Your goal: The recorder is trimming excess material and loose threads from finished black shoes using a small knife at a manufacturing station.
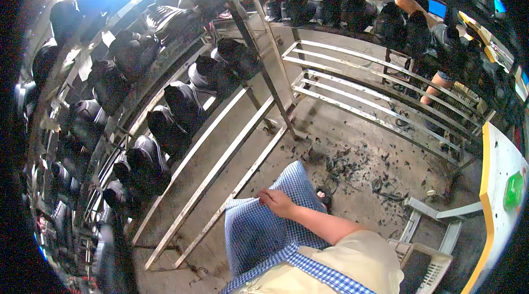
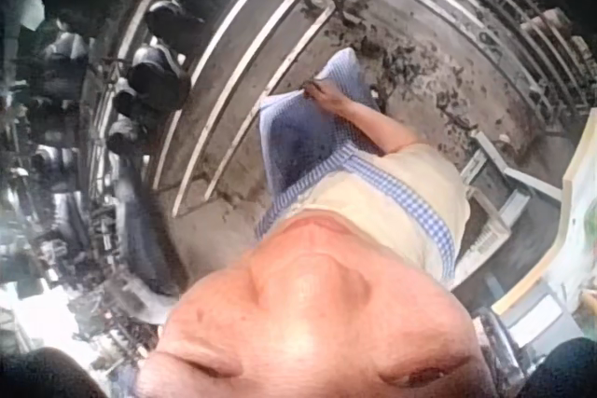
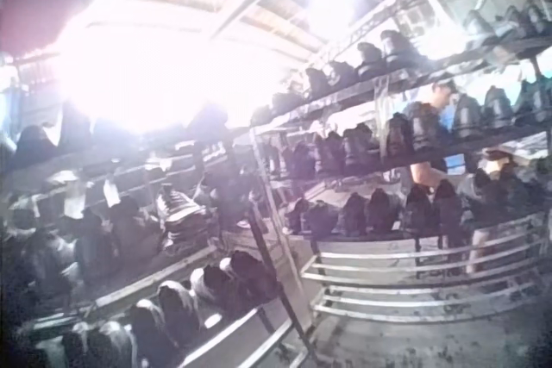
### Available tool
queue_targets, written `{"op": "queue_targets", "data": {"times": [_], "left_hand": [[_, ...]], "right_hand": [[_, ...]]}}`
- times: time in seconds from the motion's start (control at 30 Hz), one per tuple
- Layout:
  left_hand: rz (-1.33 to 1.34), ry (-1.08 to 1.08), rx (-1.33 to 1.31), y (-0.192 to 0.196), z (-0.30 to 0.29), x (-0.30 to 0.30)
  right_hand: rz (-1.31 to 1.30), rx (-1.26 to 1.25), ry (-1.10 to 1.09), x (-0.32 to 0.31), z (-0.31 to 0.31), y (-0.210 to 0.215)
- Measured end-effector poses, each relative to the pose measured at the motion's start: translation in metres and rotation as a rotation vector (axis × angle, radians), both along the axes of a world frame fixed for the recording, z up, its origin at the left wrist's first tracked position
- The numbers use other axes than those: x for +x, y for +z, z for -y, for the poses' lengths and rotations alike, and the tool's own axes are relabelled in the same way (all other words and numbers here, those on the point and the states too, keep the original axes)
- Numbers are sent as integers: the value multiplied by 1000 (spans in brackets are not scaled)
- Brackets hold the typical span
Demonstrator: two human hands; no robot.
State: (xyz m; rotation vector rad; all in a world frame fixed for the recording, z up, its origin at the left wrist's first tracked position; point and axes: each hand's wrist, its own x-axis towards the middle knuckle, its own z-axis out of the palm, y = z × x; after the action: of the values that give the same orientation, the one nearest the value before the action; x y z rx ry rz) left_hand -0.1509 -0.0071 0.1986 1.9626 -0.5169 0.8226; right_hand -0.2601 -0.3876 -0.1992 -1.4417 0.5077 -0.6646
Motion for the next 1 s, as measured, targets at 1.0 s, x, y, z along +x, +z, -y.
{"op": "queue_targets", "data": {"times": [1.0], "left_hand": [[-1758,-1501,-221,-198,354,-32]], "right_hand": [[135,-420,-56,-83,79,151]]}}
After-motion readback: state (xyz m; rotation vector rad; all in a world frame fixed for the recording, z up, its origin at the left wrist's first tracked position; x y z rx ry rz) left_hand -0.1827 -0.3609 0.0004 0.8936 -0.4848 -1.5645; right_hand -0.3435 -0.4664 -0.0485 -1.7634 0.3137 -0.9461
